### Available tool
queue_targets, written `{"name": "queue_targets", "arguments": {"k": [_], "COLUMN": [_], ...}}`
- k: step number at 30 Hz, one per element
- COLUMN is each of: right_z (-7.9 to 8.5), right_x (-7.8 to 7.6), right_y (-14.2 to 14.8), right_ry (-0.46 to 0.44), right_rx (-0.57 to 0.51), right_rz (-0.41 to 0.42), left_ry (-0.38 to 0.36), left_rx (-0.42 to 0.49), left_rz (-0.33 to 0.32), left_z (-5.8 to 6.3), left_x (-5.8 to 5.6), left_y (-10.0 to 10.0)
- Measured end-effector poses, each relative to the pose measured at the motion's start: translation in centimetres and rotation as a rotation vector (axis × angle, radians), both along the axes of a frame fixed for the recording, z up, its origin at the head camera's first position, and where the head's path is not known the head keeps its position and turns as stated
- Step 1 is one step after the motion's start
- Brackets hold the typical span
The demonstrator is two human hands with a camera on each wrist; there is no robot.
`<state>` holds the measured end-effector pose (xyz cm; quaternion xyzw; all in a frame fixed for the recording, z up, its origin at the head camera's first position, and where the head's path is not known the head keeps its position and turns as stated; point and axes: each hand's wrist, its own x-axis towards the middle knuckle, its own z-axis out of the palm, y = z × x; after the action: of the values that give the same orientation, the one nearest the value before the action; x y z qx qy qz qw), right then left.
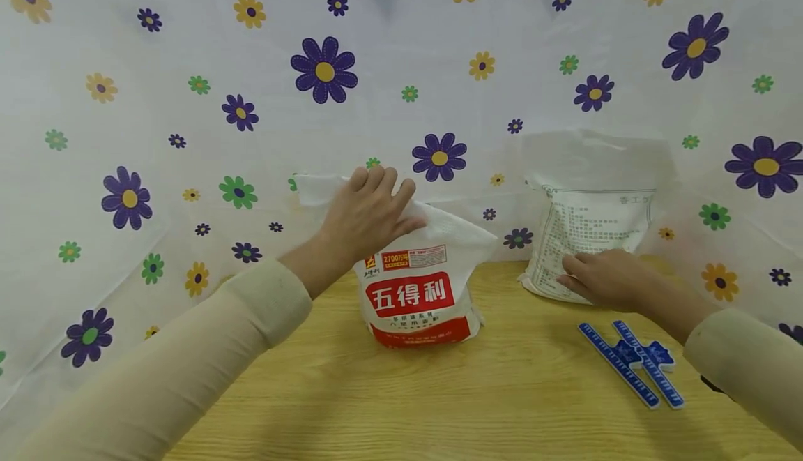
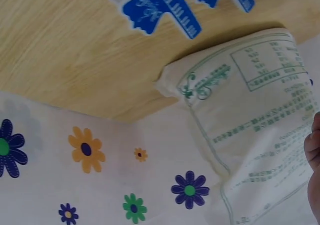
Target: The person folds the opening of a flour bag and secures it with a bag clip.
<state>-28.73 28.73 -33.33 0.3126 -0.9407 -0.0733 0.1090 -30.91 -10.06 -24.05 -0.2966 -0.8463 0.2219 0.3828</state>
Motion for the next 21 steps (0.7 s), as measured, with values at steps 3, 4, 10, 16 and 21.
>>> {"name": "queue_targets", "arguments": {"k": [3, 4, 10, 16, 21], "right_z": [-1.0, -1.3, -2.2, -3.5, -6.0], "right_x": [0.5, 0.7, 1.8, 2.4, 2.3], "right_y": [1.5, 1.9, 3.9, 5.0, 5.0], "right_ry": [-0.058, -0.071, -0.102, -0.104, -0.201], "right_rx": [0.027, 0.036, 0.053, 0.077, 0.051], "right_rz": [-0.017, -0.025, -0.092, -0.182, -0.239], "left_ry": [0.002, 0.001, -0.024, -0.045, -0.117], "left_rx": [0.010, 0.014, 0.011, -0.018, 0.034], "left_rz": [-0.019, -0.030, -0.067, -0.063, -0.027], "left_z": [-0.2, -0.2, -0.2, 0.0, -0.2], "left_x": [0.0, 0.1, 0.3, 0.4, 0.3], "left_y": [0.0, 0.0, 0.5, 1.2, 0.9]}}
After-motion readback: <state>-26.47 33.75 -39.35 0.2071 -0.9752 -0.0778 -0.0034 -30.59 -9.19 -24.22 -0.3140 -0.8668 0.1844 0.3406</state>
